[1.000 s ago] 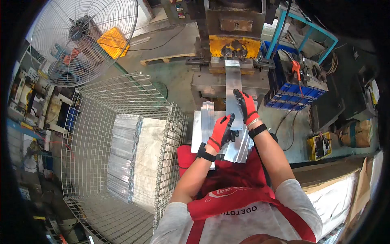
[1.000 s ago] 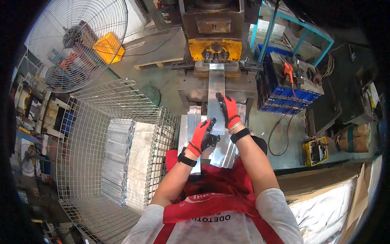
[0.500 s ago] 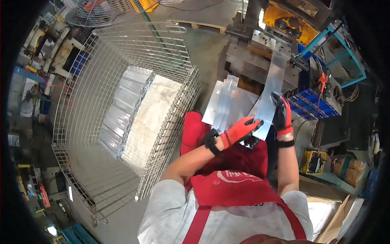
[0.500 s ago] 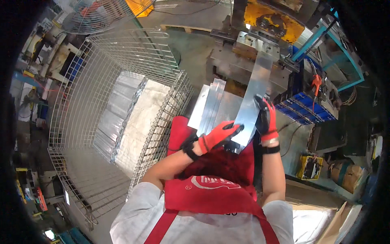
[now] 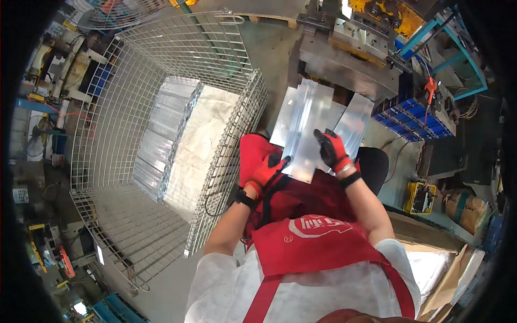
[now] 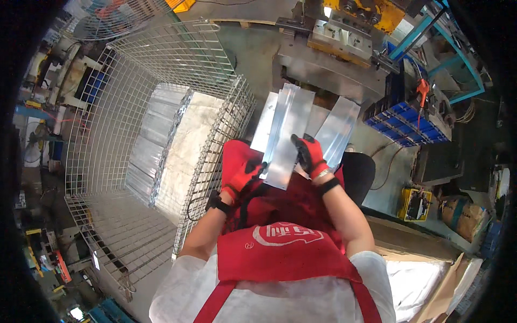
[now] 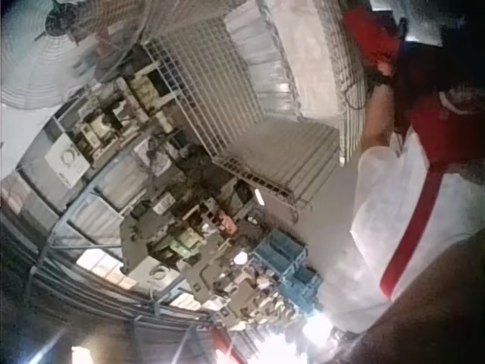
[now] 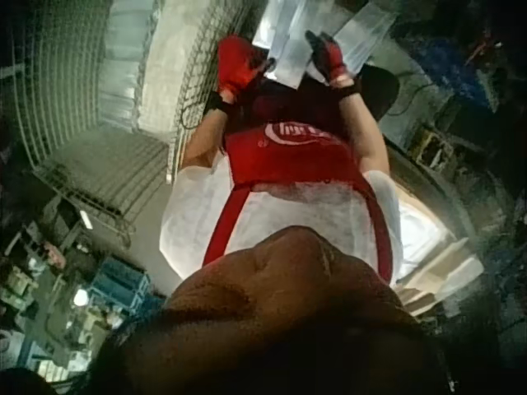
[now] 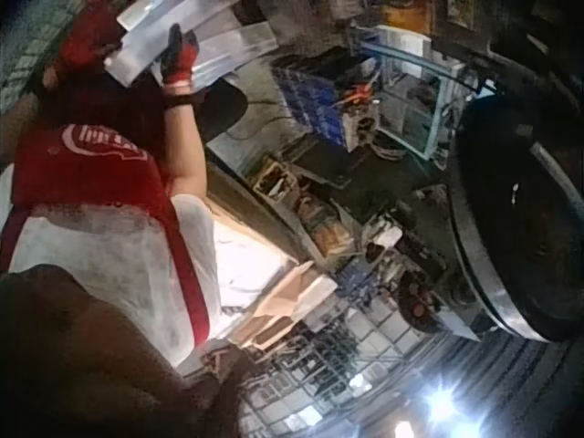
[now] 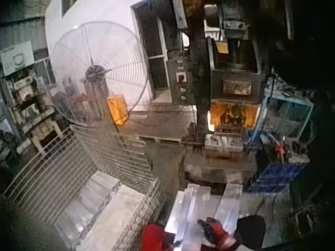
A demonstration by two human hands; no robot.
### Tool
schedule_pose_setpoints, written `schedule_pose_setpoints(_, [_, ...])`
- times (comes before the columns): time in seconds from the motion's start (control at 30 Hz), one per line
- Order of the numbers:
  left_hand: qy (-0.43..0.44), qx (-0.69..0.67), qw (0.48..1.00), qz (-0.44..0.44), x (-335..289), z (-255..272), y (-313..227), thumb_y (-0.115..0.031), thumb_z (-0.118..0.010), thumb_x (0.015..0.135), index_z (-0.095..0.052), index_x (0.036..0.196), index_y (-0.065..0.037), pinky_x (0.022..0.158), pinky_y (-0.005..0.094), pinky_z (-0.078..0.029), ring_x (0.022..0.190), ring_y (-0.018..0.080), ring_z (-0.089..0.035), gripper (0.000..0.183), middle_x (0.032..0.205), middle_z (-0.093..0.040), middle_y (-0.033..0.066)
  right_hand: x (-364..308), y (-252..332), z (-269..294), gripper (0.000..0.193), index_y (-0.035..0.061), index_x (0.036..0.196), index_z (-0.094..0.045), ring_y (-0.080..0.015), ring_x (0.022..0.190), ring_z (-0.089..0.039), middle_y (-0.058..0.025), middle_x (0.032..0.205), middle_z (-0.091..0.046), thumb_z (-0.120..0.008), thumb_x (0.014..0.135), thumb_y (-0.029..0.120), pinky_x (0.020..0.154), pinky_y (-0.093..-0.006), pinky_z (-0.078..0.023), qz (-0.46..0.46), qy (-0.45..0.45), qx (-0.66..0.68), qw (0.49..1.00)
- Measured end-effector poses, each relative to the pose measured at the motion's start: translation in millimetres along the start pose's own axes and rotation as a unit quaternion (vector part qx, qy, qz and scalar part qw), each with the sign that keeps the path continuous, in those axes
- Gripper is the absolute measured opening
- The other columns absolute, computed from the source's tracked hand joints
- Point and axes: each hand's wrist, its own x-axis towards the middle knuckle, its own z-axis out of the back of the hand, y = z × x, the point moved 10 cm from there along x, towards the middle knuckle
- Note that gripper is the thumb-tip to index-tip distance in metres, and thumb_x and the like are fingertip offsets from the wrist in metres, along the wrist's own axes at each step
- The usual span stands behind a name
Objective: Picking up metal sheets, inserting them into a stamping machine for processing, and moving finished parts into a storage bin.
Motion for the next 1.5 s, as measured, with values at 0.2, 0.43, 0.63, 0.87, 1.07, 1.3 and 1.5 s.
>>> schedule_pose_setpoints(0.2, [0.079, 0.012, 0.982, -0.168, -1.4, -40.6, -47.3, -0.024, -0.065, 0.072, -0.047, 0.115, -0.004, 0.084, 0.0315, -0.038, 0.098, 0.0193, -0.050, 0.050, 0.109, -0.053, 0.0115, 41.4, 8.3, -35.6, 0.027, 0.0079, 0.063, -0.049, -0.0086, 0.044, -0.041, 0.0009, 0.054, -0.045, -0.060, 0.077, 0.028, 0.039, -0.0263, -0.031, 0.190, 0.048, -0.146, 0.970])
schedule_pose_setpoints(0.43, [0.097, 0.098, 0.949, -0.285, 9.2, -61.9, -32.6, -0.023, -0.064, 0.073, -0.048, 0.109, -0.003, 0.080, 0.0312, -0.040, 0.089, 0.0185, -0.050, 0.044, 0.098, -0.054, 0.0076, 48.2, 9.6, -24.2, 0.008, 0.0051, 0.065, -0.052, -0.0340, 0.058, -0.050, -0.0157, 0.062, -0.052, -0.057, 0.067, 0.011, 0.050, -0.0375, -0.039, 0.314, 0.103, -0.362, 0.872])
schedule_pose_setpoints(0.63, [0.117, -0.038, 0.987, -0.105, 25.2, -79.0, 5.4, -0.025, -0.062, 0.072, -0.050, 0.106, -0.002, 0.082, 0.0321, -0.039, 0.095, 0.0216, -0.050, 0.043, 0.103, -0.054, 0.0116, 58.5, 1.9, -9.6, 0.006, 0.0075, 0.066, -0.052, -0.0303, 0.055, -0.047, -0.0117, 0.057, -0.045, -0.055, 0.071, 0.007, 0.048, -0.0346, -0.038, 0.198, 0.094, -0.280, 0.935])
schedule_pose_setpoints(0.87, [0.186, -0.168, 0.955, -0.158, -21.0, -25.8, -37.8, -0.029, -0.059, 0.073, -0.055, 0.105, -0.012, 0.088, 0.0347, -0.037, 0.096, 0.0302, -0.051, 0.036, 0.108, -0.052, 0.0116, 29.4, 31.2, -37.1, 0.003, 0.0075, 0.073, -0.054, -0.0300, 0.059, -0.050, -0.0118, 0.060, -0.047, -0.056, 0.071, 0.009, 0.052, -0.0335, -0.040, 0.391, 0.122, -0.448, 0.795])
schedule_pose_setpoints(1.07, [0.101, 0.193, 0.888, -0.404, -24.9, -40.9, -53.2, -0.018, -0.062, 0.072, -0.058, 0.099, -0.007, 0.080, 0.0327, -0.042, 0.085, 0.0192, -0.055, 0.028, 0.091, -0.060, 0.0065, 69.4, -11.5, -16.7, 0.024, 0.0068, 0.080, -0.055, -0.0304, 0.070, -0.055, -0.0139, 0.082, -0.058, -0.059, 0.071, 0.029, 0.059, -0.0383, -0.044, 0.209, 0.086, -0.430, 0.874])
schedule_pose_setpoints(1.3, [0.032, 0.091, 0.975, -0.199, -4.7, -31.0, -28.8, -0.017, -0.062, 0.072, -0.059, 0.095, -0.004, 0.070, 0.0316, -0.045, 0.081, 0.0205, -0.056, 0.026, 0.090, -0.059, 0.0085, 56.8, 73.7, 5.8, 0.045, 0.0076, 0.096, -0.054, -0.0315, 0.090, -0.053, -0.0150, 0.093, -0.058, -0.056, 0.070, 0.045, 0.077, -0.0401, -0.042, 0.106, -0.094, -0.615, 0.776])
schedule_pose_setpoints(1.5, [0.112, -0.211, 0.970, -0.040, 22.7, -53.8, 57.4, -0.023, -0.058, 0.075, -0.055, 0.103, -0.007, 0.076, 0.0357, -0.043, 0.090, 0.0289, -0.054, 0.033, 0.098, -0.056, 0.0135, 126.4, 100.5, 23.0, 0.066, 0.0100, 0.122, -0.039, -0.0306, 0.104, -0.046, -0.0151, 0.116, -0.047, -0.054, 0.071, 0.050, 0.087, -0.0390, -0.036, 0.265, -0.185, -0.562, 0.761])
